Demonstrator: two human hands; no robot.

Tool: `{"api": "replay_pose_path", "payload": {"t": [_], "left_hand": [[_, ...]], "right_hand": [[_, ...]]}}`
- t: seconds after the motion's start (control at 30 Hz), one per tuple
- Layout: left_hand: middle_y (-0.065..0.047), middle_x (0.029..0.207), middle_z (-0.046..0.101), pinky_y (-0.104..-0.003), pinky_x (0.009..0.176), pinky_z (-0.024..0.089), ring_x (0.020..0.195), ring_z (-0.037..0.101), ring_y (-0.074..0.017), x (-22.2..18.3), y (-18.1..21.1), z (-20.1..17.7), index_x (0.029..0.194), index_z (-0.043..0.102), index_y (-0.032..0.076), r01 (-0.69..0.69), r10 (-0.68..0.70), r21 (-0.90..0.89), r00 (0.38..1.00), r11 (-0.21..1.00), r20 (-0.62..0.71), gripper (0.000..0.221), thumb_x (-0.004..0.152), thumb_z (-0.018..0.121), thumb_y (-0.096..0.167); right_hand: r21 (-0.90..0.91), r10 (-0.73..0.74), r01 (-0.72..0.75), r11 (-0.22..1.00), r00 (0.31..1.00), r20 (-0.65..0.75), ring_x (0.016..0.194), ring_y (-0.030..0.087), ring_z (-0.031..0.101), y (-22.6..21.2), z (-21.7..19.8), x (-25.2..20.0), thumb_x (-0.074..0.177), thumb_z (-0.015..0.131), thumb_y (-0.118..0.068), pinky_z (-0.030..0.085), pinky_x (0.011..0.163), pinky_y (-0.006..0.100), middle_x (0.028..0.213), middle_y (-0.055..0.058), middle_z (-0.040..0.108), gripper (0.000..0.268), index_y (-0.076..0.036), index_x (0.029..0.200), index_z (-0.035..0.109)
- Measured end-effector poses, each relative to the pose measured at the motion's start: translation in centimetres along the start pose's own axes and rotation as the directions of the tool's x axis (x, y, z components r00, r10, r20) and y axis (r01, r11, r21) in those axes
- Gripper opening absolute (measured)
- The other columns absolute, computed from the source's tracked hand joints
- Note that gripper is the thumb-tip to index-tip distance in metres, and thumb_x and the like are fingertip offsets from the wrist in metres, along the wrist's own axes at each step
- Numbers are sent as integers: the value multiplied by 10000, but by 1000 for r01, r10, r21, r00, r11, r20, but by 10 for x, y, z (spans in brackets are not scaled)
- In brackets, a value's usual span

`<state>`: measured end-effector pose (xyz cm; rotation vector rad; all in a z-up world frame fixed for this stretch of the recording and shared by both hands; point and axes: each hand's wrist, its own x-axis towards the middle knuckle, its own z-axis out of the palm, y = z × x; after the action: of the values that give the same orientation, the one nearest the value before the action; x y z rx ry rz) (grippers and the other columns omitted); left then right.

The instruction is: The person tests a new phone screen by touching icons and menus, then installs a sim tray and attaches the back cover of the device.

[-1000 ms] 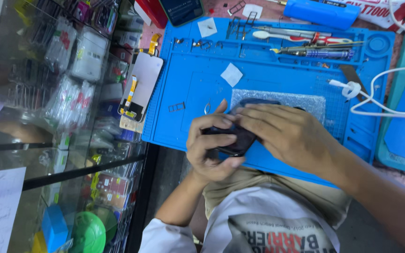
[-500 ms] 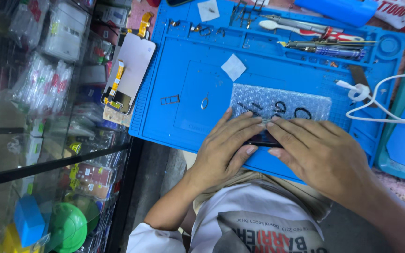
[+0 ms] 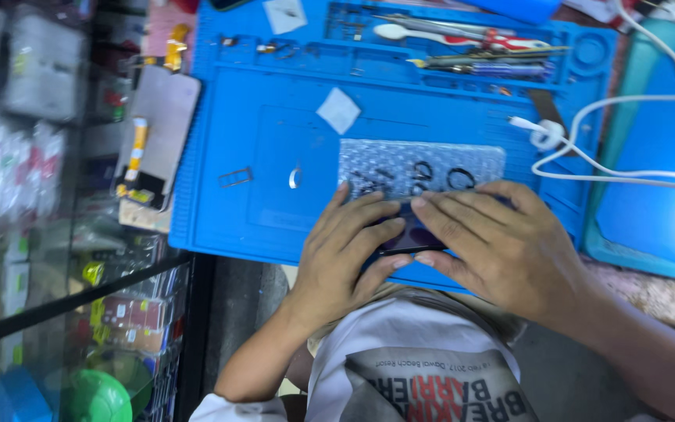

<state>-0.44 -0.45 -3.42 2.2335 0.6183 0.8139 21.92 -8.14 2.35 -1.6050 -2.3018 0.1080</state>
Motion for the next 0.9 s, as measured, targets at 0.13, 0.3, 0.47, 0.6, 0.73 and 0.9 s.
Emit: {"api": "replay_pose_path", "payload": {"t": [0.13, 0.3, 0.47, 0.6, 0.73, 0.9], "left_hand": [[-108, 1291, 687, -573, 1241, 394, 1326, 636, -312, 4, 6, -2, 1201, 680, 83, 55, -55, 12, 998, 998, -8, 345, 922, 786, 256], [-104, 1213, 691, -569, 1186, 406, 1224, 651, -290, 14, 27, -1, 1189, 716, 99, -23, 20, 95, 999, 995, 40, 312, 914, 777, 232], [-30, 1165, 706, -530, 1165, 418, 1155, 669, -221, 24, 29, 2, 1151, 743, 134, -74, 68, 178, 997, 981, 40, 232, 938, 781, 217], [-18, 1139, 712, -545, 1176, 378, 1143, 675, -205, 26, 25, -11, 1127, 755, 129, -76, 62, 198, 995, 977, 75, 219, 923, 772, 206], [-34, 1117, 707, -571, 1184, 369, 1133, 672, -213, 33, 32, -19, 1121, 731, 107, -59, 31, 256, 993, 965, 111, 224, 918, 766, 194], [-77, 1127, 678, -588, 1169, 360, 1120, 657, -245, 37, 49, -13, 1196, 693, 63, -130, 73, 355, 983, 926, 171, 299, 936, 754, 198]], "right_hand": [[22, 36, -36, 999, 999, 22, 1089, 193, 682, 19, -14, -16, 855, 742, -298, 467, 992, 436, 1191, 58, 739, 434, -61, 1218, 722], [7, 0, 1, 1000, 1000, -28, 1089, 194, 686, 21, -4, -26, 875, 756, -237, 470, 987, 441, 1188, 56, 745, 386, -44, 1206, 718], [28, -60, 63, 998, 993, -98, 1069, 189, 686, 26, 2, -26, 893, 773, -263, 479, 947, 447, 1185, 57, 742, 370, -43, 1186, 720], [187, -12, 21, 982, 999, -52, 1117, 220, 684, 39, 0, -36, 827, 777, -300, 494, 955, 410, 1224, 70, 735, 479, -32, 1219, 710], [232, 26, -15, 973, 999, -44, 1122, 235, 680, 45, -1, -39, 823, 781, -266, 504, 961, 384, 1232, 63, 735, 460, -37, 1216, 707], [199, 14, 0, 980, 998, -67, 1118, 233, 687, 46, 1, -44, 823, 779, -268, 509, 960, 402, 1229, 62, 737, 448, -40, 1202, 709]]}}
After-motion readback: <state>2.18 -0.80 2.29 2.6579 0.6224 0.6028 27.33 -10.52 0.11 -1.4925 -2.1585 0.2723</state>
